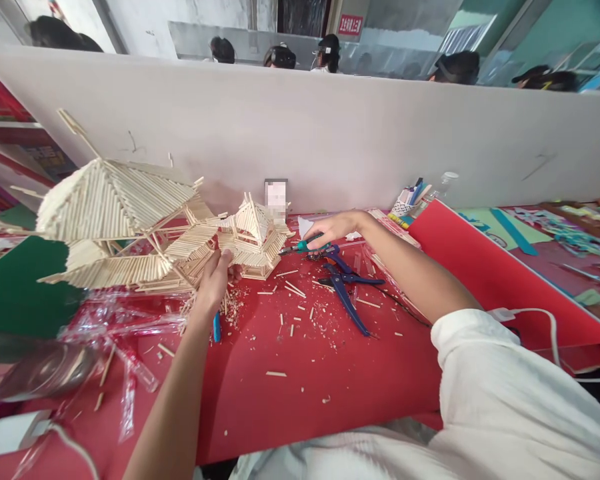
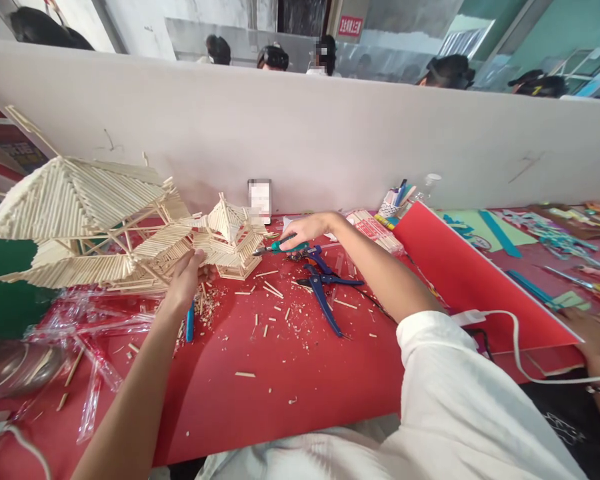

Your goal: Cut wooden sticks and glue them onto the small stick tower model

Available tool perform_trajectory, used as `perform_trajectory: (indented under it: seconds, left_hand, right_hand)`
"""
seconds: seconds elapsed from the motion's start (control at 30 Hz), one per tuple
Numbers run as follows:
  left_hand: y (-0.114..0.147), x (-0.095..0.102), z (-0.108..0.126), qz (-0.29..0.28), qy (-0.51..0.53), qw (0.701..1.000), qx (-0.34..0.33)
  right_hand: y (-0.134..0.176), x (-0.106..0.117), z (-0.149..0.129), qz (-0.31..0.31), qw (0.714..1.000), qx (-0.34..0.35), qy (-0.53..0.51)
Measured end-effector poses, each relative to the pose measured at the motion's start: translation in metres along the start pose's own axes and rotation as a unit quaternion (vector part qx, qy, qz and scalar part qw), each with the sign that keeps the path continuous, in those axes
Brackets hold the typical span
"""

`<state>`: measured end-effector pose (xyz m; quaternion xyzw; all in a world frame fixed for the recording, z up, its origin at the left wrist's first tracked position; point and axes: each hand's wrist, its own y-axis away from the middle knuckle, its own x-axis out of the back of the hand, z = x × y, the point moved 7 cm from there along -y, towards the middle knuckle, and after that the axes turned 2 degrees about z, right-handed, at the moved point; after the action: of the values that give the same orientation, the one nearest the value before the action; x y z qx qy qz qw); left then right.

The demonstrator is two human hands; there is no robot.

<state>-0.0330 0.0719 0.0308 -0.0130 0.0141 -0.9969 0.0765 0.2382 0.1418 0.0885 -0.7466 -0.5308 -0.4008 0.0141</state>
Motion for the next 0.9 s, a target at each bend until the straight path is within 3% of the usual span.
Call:
perform_trajectory:
  seconds: [0.17, 0.53, 0.7, 0.9]
  left_hand:
    - [0.002, -0.004, -0.003, -0.004, 0.069, 0.997, 0.026]
    - [0.0, -0.003, -0.005, -0.005, 0.065, 0.998, 0.022]
    - [0.0, -0.003, -0.002, -0.001, 0.057, 0.998, 0.021]
    - [0.0, -0.005, -0.001, 0.005, 0.071, 0.997, 0.018]
  right_hand:
    - [-0.007, -0.002, -0.006, -0.007, 0.999, 0.012, 0.039]
    - [-0.009, 0.002, -0.009, 0.021, 0.997, -0.026, 0.074]
    - [-0.017, 0.002, -0.007, 0.02, 0.999, -0.018, 0.022]
    - [-0.024, 0.011, 0.009, 0.049, 0.992, -0.002, 0.113]
